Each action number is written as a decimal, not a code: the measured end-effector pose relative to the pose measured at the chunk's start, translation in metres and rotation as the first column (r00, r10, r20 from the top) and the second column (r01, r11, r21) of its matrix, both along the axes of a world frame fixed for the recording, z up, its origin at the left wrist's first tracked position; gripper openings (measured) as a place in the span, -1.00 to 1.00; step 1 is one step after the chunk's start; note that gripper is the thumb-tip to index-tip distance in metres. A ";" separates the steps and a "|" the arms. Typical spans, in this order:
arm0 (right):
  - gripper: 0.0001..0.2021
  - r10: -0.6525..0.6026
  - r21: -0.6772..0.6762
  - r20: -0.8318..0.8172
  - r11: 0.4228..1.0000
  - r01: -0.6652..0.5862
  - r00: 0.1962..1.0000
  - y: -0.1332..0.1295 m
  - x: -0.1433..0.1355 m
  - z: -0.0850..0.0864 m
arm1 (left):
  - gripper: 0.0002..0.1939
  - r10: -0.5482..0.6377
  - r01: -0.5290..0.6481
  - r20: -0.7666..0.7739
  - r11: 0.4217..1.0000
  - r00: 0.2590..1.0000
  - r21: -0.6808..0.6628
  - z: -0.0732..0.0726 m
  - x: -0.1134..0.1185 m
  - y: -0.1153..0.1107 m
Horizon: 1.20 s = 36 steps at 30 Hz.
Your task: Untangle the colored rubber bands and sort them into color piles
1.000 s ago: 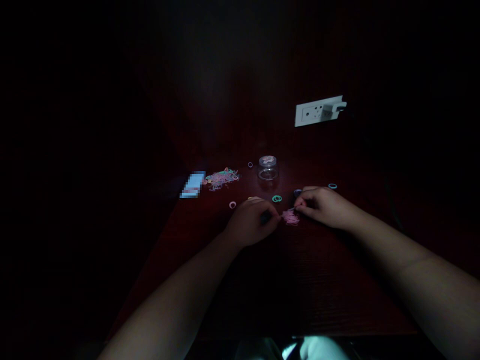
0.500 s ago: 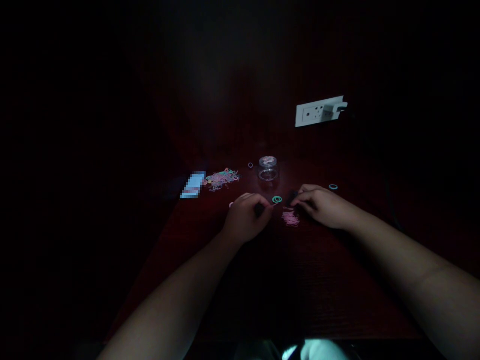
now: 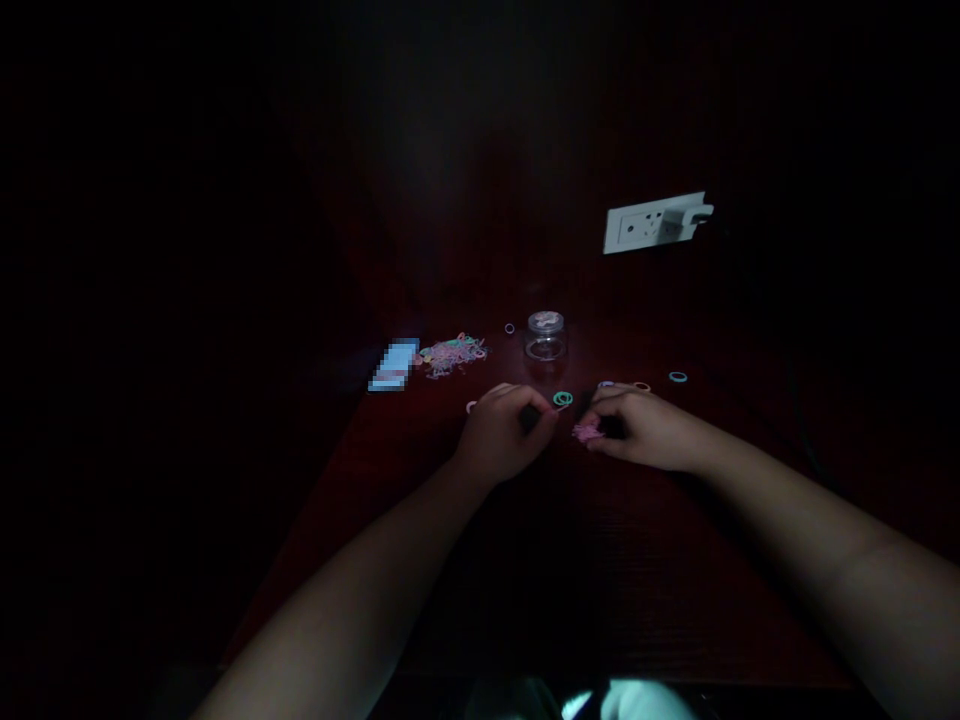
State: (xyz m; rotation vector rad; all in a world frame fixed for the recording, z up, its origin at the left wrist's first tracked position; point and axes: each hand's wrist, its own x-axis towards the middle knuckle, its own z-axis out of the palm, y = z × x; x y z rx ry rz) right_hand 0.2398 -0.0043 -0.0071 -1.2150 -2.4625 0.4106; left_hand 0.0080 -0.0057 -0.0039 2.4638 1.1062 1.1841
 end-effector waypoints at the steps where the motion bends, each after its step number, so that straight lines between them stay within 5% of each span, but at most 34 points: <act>1: -0.86 0.016 -0.014 -0.016 1.000 -0.016 1.000 0.001 0.001 -0.001 | -0.90 -0.001 0.001 0.000 1.000 1.000 0.000 0.000 0.000 0.000; 13: -0.85 0.031 -0.027 -0.079 0.999 -0.034 0.996 -0.002 0.004 0.004 | -0.89 -0.024 0.024 -0.022 1.000 0.999 0.013 0.002 0.001 0.000; 22: -0.78 -0.089 0.097 -0.244 0.989 0.116 0.966 -0.002 0.013 0.009 | -0.91 -0.112 0.112 -0.078 0.994 0.991 -0.006 -0.001 0.000 0.000; 30: -0.82 0.057 0.015 -0.321 0.998 -0.055 0.945 -0.015 -0.015 0.010 | -0.92 -0.164 0.159 -0.100 0.986 0.981 -0.050 0.001 0.000 -0.001; 36: -0.80 0.043 -0.044 -0.335 0.997 -0.061 0.941 -0.014 -0.013 0.010 | -0.94 -0.189 0.184 -0.099 0.981 0.977 -0.056 0.001 0.001 -0.001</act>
